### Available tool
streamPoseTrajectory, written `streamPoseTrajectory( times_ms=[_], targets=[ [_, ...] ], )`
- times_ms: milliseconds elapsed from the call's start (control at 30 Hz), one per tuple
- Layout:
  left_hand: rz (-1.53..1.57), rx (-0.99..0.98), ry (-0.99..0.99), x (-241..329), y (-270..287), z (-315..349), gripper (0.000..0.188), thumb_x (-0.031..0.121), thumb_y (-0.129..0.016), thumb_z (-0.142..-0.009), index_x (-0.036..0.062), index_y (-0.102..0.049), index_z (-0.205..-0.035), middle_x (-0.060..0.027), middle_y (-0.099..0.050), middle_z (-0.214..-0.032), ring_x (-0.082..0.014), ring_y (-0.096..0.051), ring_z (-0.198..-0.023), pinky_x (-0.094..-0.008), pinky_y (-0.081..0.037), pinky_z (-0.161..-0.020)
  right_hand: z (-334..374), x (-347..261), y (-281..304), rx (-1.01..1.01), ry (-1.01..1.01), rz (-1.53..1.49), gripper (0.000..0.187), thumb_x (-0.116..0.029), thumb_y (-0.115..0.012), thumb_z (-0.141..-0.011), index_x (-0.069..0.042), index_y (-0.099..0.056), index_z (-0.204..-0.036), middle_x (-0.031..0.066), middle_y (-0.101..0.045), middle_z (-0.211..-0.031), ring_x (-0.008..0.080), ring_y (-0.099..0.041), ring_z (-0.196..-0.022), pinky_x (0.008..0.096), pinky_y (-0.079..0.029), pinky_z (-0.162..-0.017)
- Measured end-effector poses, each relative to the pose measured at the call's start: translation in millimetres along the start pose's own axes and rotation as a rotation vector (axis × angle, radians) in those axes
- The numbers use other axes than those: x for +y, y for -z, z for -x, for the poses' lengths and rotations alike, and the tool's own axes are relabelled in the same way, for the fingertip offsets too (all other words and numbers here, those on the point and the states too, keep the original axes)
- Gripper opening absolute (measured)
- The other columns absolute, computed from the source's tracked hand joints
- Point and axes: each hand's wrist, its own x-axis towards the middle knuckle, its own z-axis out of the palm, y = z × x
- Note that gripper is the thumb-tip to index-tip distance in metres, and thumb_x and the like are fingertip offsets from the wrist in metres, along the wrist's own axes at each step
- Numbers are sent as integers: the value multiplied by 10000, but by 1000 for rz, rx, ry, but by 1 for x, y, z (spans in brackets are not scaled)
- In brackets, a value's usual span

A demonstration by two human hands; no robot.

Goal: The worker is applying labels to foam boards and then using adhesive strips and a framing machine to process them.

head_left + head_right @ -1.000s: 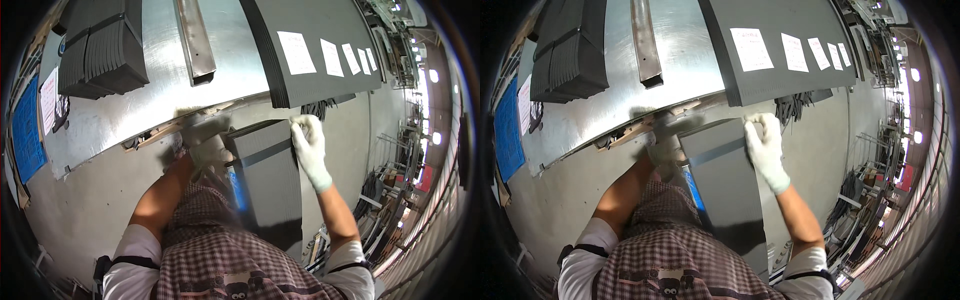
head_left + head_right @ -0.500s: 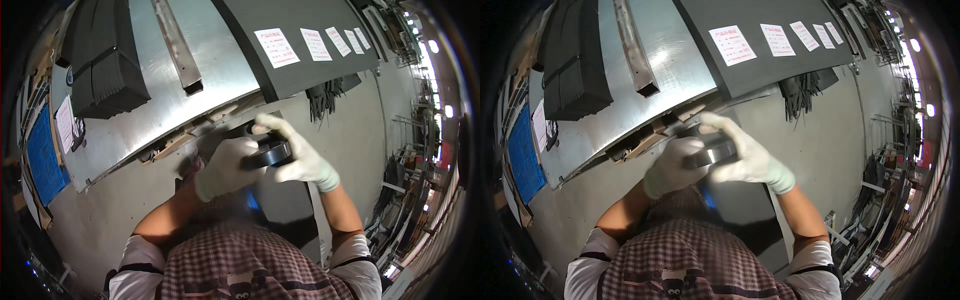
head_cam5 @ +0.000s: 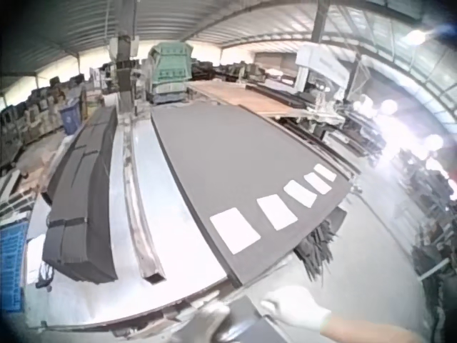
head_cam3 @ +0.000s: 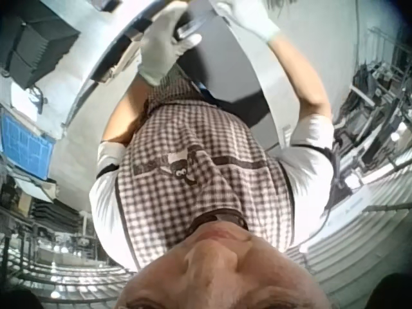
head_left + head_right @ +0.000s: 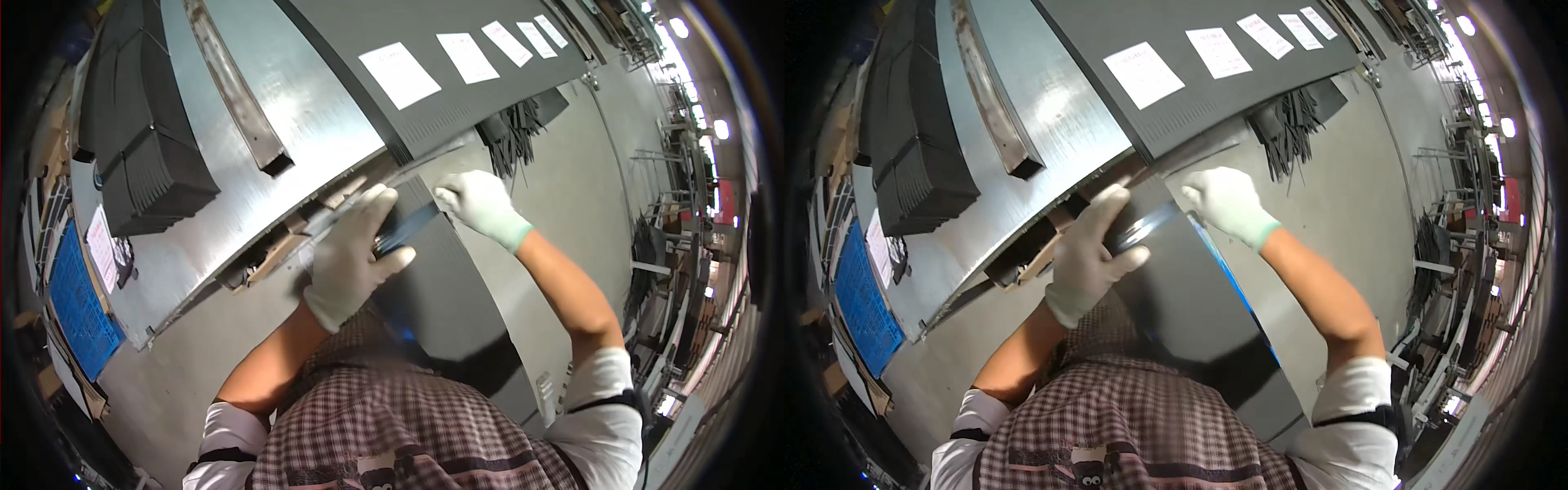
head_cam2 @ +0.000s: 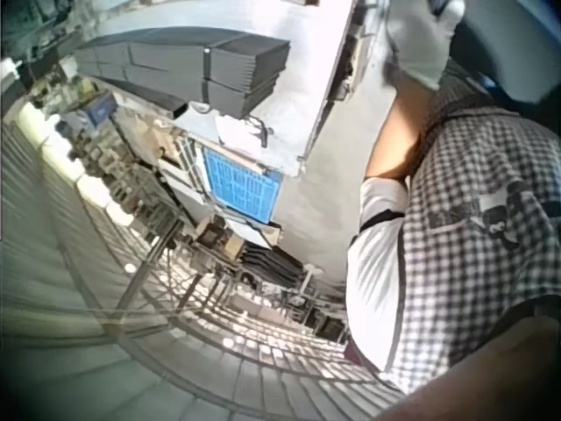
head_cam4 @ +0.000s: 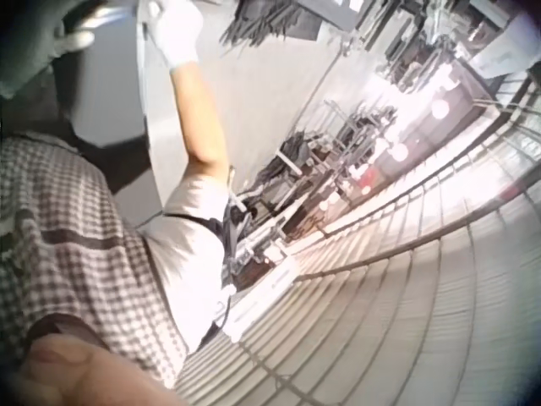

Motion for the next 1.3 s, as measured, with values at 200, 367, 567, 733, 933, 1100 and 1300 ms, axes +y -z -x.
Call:
streamPoseTrajectory(
  times_ms=[200,367,567,733,933,1100,1300],
  targets=[
    [327,601,509,-62,100,-90,948,10,-680,-778,-16,-109,-1535,-159,-617,-1059,-200,-632,-805,-311,-544,-691,95,-90,79,136,214,-17,518,-254,-659,-873,-62,-557,-1343,91,-593,-689,275,-630,-726,399,-527,-707],
    [42,566,462,-123,89,-136,1039,205,-782,-722,-36,-169,-1526,-224,-633,-1128,-306,-660,-945,-371,-542,-842,174,-114,51,-102,119,65,618,-283,-685,-842,-69,-502,-1392,63,-537,-847,235,-541,-805,391,-444,-727],
    [5,514,489,-147,65,-192,1087,310,-797,-697,-92,-187,-1500,-329,-411,-1448,-400,-452,-1333,-356,-346,-1133,187,-121,36,7,-25,-47,623,-153,-715,-784,-48,-506,-1361,65,-513,-770,261,-538,-759,425,-447,-680],
    [-54,483,513,-134,51,-212,1107,333,-818,-717,-87,-164,-1505,-314,-377,-1480,-373,-417,-1369,-345,-347,-1132,189,-125,33,79,48,-11,608,-146,-708,-780,-63,-527,-1355,67,-506,-771,269,-541,-779,422,-450,-703],
    [527,250,374,-132,79,-106,596,241,-625,-965,-63,-397,-1425,-187,-526,-1390,-229,-524,-1254,-339,-441,-1025,150,-115,66,237,83,-71,532,-133,-679,-807,-60,-554,-1319,103,-562,-843,298,-568,-844,410,-456,-817],
    [283,478,687,-34,-9,46,515,283,-613,-988,-40,-449,-1354,-76,-591,-1118,-120,-554,-1022,-280,-470,-889,15,-49,82,614,342,57,448,-84,-661,-814,-52,-554,-1248,115,-590,-826,335,-588,-840,427,-459,-835],
    [935,258,867,0,-27,32,749,299,-686,-932,1,-260,-1472,-201,-492,-1337,-252,-575,-1146,-356,-534,-877,9,-47,66,589,268,-183,544,-248,-667,-861,-14,-494,-1320,173,-494,-1334,353,-466,-1228,456,-397,-1020]
  ],
)
